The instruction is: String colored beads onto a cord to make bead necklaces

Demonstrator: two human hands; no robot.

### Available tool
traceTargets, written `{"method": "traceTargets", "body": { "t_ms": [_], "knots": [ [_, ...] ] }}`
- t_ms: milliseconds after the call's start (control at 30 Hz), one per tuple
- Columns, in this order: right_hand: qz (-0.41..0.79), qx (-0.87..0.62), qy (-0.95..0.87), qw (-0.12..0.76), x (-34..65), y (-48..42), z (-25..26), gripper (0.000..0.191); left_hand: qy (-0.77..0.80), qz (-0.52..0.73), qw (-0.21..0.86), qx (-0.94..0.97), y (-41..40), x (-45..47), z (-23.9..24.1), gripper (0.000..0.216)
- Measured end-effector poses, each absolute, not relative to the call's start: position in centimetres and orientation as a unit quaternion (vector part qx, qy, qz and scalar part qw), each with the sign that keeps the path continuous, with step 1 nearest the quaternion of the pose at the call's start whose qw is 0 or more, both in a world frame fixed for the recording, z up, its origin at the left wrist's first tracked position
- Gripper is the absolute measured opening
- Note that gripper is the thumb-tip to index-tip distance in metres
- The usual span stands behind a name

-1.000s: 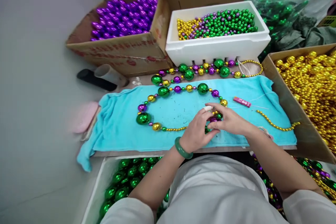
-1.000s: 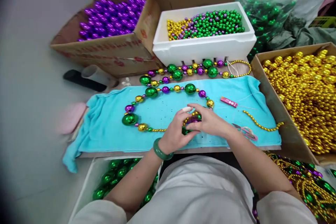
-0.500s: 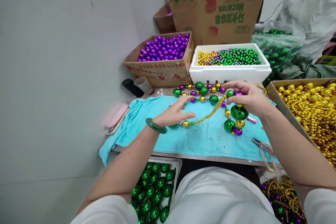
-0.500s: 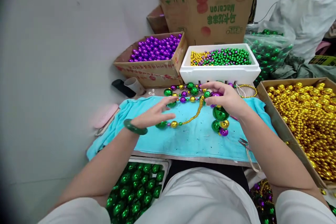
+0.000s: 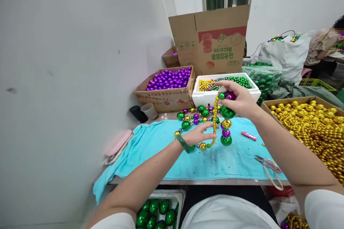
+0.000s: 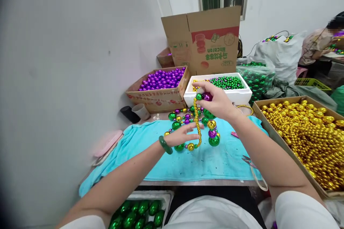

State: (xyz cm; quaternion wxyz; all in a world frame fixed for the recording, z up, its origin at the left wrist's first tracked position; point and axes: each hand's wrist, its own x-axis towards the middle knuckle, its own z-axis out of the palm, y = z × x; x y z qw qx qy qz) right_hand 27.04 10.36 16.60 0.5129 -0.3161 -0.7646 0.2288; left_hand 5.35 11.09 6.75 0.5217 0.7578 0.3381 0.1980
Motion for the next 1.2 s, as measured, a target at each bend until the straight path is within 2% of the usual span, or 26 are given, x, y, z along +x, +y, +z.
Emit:
{"method": "traceTargets", "body": {
  "t_ms": [100,167,233,333,467,600,733,833,1033,1200],
  "knots": [
    [0.113,-0.332,-0.793,0.498,27.2,9.9,16.8,0.048,0.341,0.2,0.606,0.69,11.0,5.6,6.2,0.037],
    [0.068,-0.341,-0.801,0.488,28.0,9.8,16.8,0.048,0.367,0.27,0.62,0.639,11.8,4.0,7.3,0.035],
    [0.073,-0.363,-0.798,0.476,28.8,9.9,16.6,0.049,0.372,0.382,0.602,0.594,12.8,1.7,10.2,0.034],
    [0.204,-0.392,-0.777,0.449,29.3,10.2,16.1,0.054,0.357,0.485,0.553,0.576,13.8,-0.4,16.8,0.026],
    [0.413,-0.346,-0.732,0.417,28.0,10.4,15.5,0.059,0.349,0.477,0.443,0.674,13.7,0.5,25.8,0.021],
    [0.489,-0.286,-0.71,0.418,26.8,10.4,15.9,0.048,0.371,0.464,0.307,0.744,13.9,2.8,31.1,0.024],
    [0.563,-0.225,-0.677,0.418,27.2,10.9,16.8,0.039,0.387,0.439,0.229,0.778,14.3,4.7,33.9,0.033],
    [0.576,-0.183,-0.667,0.435,27.9,11.5,17.4,0.036,0.378,0.431,0.189,0.797,14.0,6.3,35.4,0.033],
    [0.564,-0.177,-0.662,0.461,28.6,12.4,20.2,0.029,0.321,0.42,0.137,0.838,13.5,9.1,37.3,0.027],
    [0.495,-0.216,-0.692,0.48,28.3,12.3,24.6,0.016,0.281,0.43,0.113,0.851,13.5,10.5,38.4,0.018]
  ]
}}
